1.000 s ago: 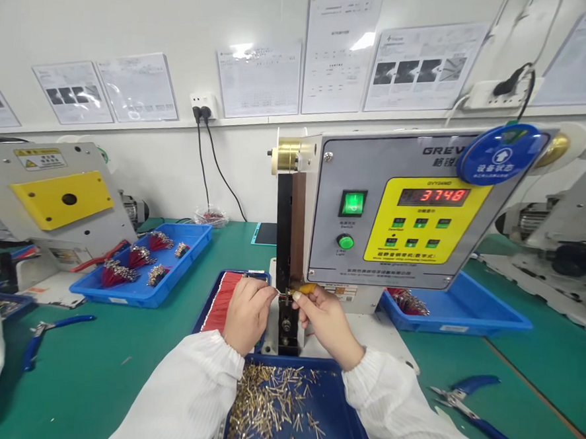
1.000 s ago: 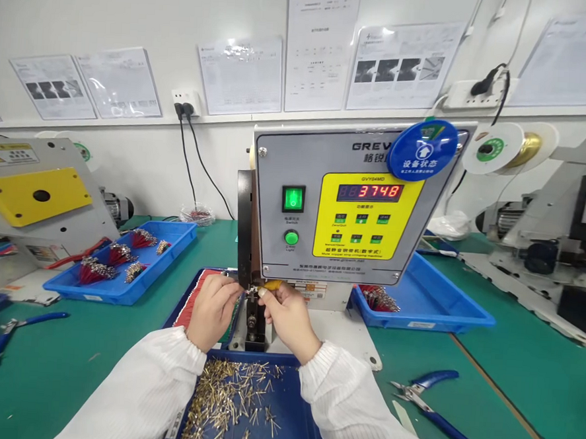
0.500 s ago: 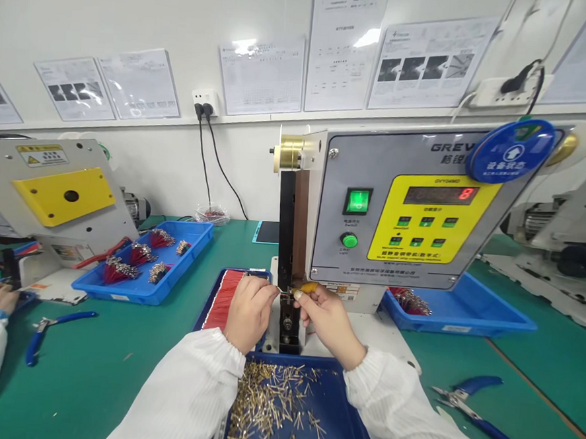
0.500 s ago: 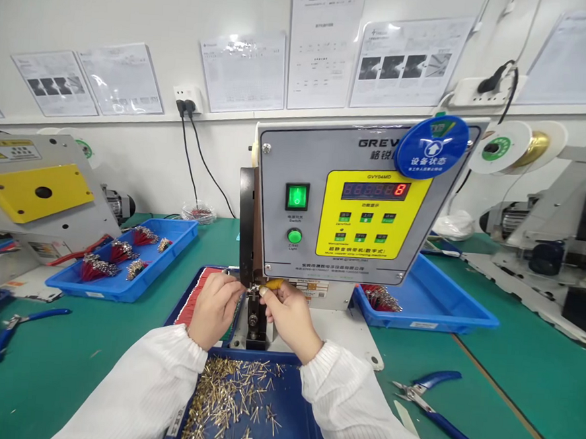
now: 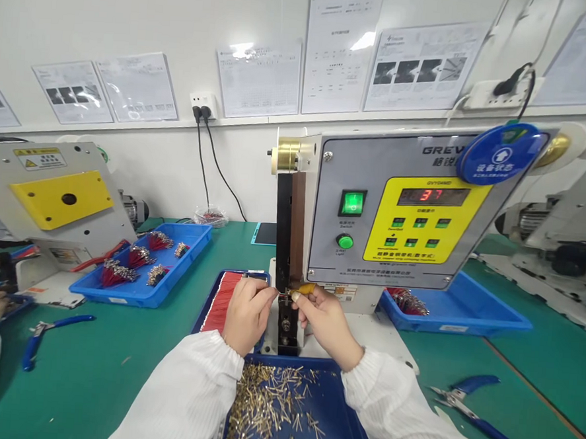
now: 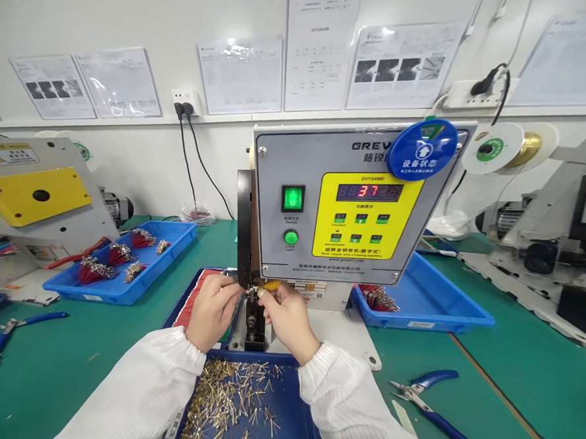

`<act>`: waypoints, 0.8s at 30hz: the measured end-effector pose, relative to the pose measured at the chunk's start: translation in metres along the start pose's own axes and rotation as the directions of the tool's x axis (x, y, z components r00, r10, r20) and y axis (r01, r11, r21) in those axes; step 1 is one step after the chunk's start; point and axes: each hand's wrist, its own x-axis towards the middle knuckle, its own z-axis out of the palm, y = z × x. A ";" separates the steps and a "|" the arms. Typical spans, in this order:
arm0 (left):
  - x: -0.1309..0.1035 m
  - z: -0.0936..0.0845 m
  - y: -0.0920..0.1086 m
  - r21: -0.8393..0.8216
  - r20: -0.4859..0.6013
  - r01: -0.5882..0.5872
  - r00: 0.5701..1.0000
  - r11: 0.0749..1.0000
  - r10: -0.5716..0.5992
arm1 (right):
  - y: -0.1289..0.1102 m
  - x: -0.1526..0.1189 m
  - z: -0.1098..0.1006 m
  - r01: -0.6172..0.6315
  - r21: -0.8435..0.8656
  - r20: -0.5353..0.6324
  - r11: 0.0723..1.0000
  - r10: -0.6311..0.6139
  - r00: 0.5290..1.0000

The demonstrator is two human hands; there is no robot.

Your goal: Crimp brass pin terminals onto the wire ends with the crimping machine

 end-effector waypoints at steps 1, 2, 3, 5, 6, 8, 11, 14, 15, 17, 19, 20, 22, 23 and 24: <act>0.000 0.000 0.000 0.003 -0.003 0.003 1.000 1.000 -0.003 | 0.001 0.000 0.001 0.007 -0.004 -0.012 1.000 -0.007 1.000; 0.000 0.000 0.000 0.005 -0.005 0.007 1.000 1.000 -0.007 | 0.003 0.000 0.002 0.016 -0.012 -0.024 1.000 -0.016 1.000; 0.000 0.000 0.000 0.007 -0.005 0.009 1.000 1.000 -0.009 | 0.005 -0.001 0.002 0.028 -0.028 -0.034 0.999 -0.029 0.999; 0.000 0.000 0.000 0.011 0.001 0.012 1.000 1.000 -0.012 | 0.008 -0.002 0.004 0.068 -0.091 -0.049 0.993 -0.073 0.996; 0.000 0.000 0.000 0.014 0.005 0.013 1.000 1.000 -0.013 | 0.009 -0.003 0.004 0.093 -0.135 -0.054 0.986 -0.101 0.993; 0.000 0.000 0.000 0.020 0.011 0.014 1.000 1.000 -0.014 | 0.009 -0.005 0.005 0.138 -0.224 -0.062 0.965 -0.155 0.986; 0.000 0.000 0.000 0.021 0.020 0.011 1.000 1.000 -0.011 | 0.007 -0.007 0.006 0.163 -0.303 -0.071 0.939 -0.193 0.979; -0.001 0.000 0.000 0.016 0.025 0.010 1.000 1.000 -0.010 | 0.003 -0.008 0.006 0.165 -0.321 -0.075 0.932 -0.199 0.977; -0.001 0.000 0.000 0.014 0.027 0.011 1.000 1.000 -0.011 | 0.003 -0.008 0.006 0.165 -0.322 -0.076 0.932 -0.199 0.977; 0.000 0.000 0.000 0.010 0.033 0.011 0.999 1.000 -0.011 | 0.002 -0.009 0.007 0.162 -0.322 -0.076 0.933 -0.196 0.978; 0.000 0.000 0.000 0.008 0.035 0.006 0.999 1.000 -0.007 | 0.002 -0.009 0.007 0.157 -0.321 -0.080 0.934 -0.192 0.978; 0.000 0.000 0.000 0.007 0.034 0.005 0.999 1.000 -0.005 | 0.002 -0.009 0.007 0.156 -0.319 -0.082 0.935 -0.191 0.978; 0.000 -0.001 0.000 0.006 0.032 0.001 0.999 1.000 -0.001 | 0.002 -0.010 0.007 0.153 -0.315 -0.085 0.937 -0.188 0.978; 0.000 -0.001 0.000 0.005 0.031 0.000 1.000 1.000 0.000 | 0.002 -0.010 0.008 0.153 -0.314 -0.086 0.937 -0.188 0.978; 0.000 -0.001 0.001 0.004 0.031 0.000 1.000 1.000 -0.001 | 0.002 -0.010 0.008 0.153 -0.313 -0.087 0.937 -0.189 0.978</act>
